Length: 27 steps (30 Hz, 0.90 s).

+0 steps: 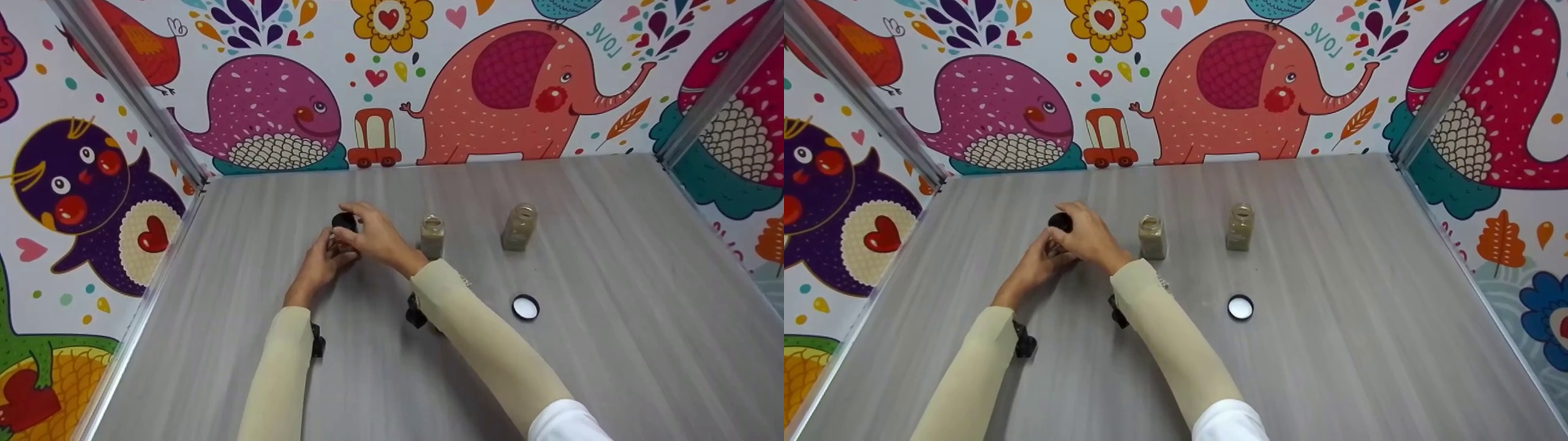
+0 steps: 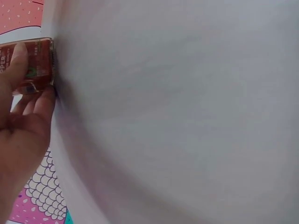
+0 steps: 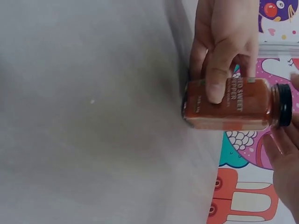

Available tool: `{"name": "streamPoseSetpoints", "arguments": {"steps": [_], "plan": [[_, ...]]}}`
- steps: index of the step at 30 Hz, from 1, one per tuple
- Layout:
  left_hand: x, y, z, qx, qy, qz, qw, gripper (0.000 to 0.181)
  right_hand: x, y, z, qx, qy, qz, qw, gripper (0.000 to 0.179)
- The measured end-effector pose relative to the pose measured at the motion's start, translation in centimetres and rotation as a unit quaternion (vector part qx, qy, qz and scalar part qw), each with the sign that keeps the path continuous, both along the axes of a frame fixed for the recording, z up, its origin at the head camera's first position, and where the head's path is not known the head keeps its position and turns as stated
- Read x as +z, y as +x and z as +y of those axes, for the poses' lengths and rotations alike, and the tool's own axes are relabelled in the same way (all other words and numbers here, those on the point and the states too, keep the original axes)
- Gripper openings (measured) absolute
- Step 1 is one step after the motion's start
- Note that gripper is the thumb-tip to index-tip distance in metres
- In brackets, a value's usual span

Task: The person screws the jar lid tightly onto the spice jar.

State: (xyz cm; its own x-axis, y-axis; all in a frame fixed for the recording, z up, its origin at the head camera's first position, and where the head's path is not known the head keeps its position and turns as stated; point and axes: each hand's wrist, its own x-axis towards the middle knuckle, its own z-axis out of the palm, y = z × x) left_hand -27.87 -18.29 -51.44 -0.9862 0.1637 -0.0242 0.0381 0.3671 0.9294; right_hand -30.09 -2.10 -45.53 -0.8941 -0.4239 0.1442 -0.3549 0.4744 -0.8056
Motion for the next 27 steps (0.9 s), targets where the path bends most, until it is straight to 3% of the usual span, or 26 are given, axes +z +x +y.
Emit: {"name": "streamPoseSetpoints", "arguments": {"steps": [6, 12, 27], "plan": [[-0.01, -0.04, 0.02, -0.004, -0.002, 0.0, 1.0, 0.051, 0.17, 0.16, -0.14, 0.016, 0.001, 0.017, 0.9997, 0.043], [0.05, -0.03, 0.02, -0.012, 0.001, 0.005, 0.9999, 0.046, 0.11, 0.13, -0.18, 0.013, 0.013, 0.027, 0.9995, 0.041], [0.1, -0.08, -0.11, -0.006, -0.01, 0.005, 0.9999, 0.054, 0.11, 0.08, 0.04, 0.011, 0.027, 0.036, 0.9989, 0.036]]}}
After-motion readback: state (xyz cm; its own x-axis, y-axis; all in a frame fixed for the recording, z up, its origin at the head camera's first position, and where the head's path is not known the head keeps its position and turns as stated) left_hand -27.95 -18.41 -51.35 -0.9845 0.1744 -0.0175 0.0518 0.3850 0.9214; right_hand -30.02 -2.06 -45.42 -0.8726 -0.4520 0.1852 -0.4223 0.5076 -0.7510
